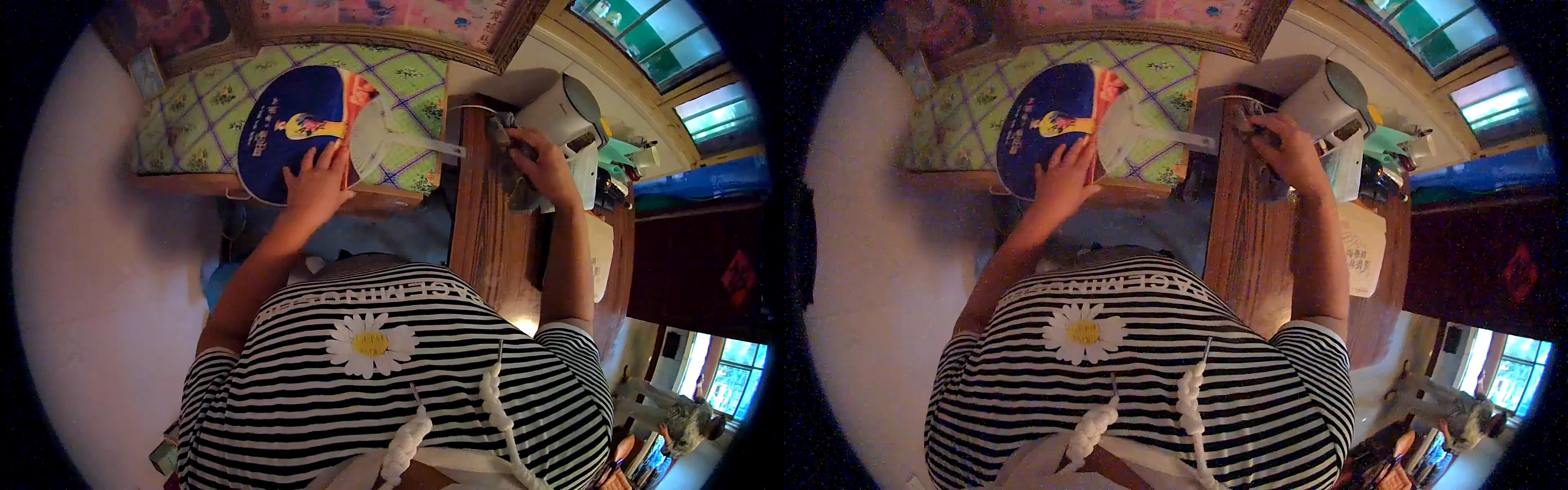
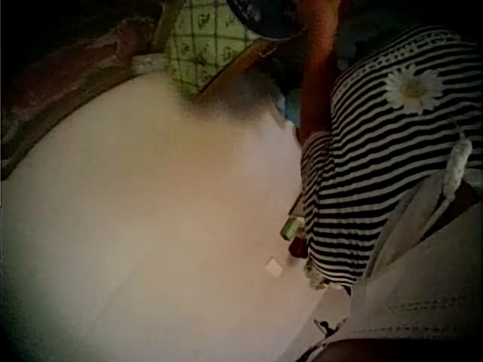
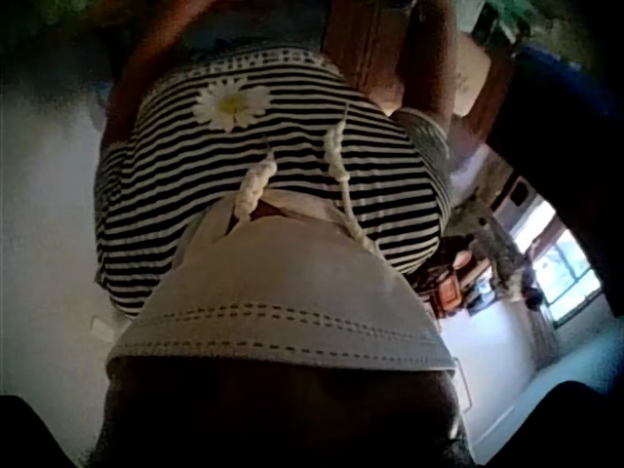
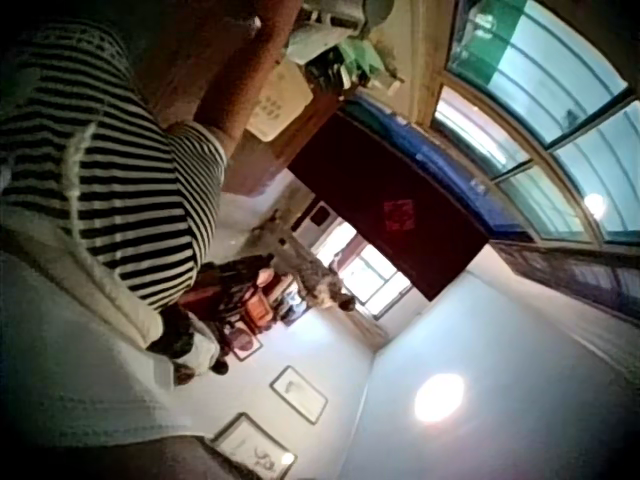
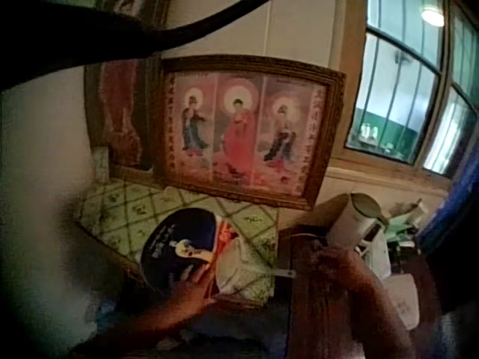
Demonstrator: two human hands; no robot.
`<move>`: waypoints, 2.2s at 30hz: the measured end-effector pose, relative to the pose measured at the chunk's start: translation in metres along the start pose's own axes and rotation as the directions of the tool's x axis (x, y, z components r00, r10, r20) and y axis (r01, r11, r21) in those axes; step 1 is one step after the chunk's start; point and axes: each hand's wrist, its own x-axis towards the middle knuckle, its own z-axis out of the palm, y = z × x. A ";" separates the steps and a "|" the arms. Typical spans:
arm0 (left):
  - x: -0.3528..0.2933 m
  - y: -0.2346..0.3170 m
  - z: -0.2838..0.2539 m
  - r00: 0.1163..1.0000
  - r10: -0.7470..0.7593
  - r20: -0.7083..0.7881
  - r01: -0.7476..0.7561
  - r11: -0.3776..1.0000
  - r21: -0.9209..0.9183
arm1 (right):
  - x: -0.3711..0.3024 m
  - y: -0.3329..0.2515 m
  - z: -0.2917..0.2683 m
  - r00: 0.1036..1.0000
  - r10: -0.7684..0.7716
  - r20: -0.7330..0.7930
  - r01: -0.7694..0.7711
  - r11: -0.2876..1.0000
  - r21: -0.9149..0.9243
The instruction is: The person wipes down a wooden table, a cardboard box, a plastic fan, and a small framed picture with a grey cloth.
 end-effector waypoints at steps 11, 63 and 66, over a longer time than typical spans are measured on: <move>-0.004 -0.022 0.002 0.997 -0.048 -0.058 0.050 0.998 0.040 | 0.070 -0.036 0.109 0.963 -0.171 0.209 0.230 0.925 -0.302; -0.004 -0.028 -0.099 0.910 0.193 -0.367 -0.107 0.965 0.241 | -0.037 0.051 0.075 0.883 0.469 0.011 -0.244 0.439 0.865; -0.007 -0.039 -0.160 0.826 0.056 -0.561 -0.047 0.998 0.030 | -0.038 0.047 0.081 0.841 0.538 -0.057 -0.122 0.292 0.949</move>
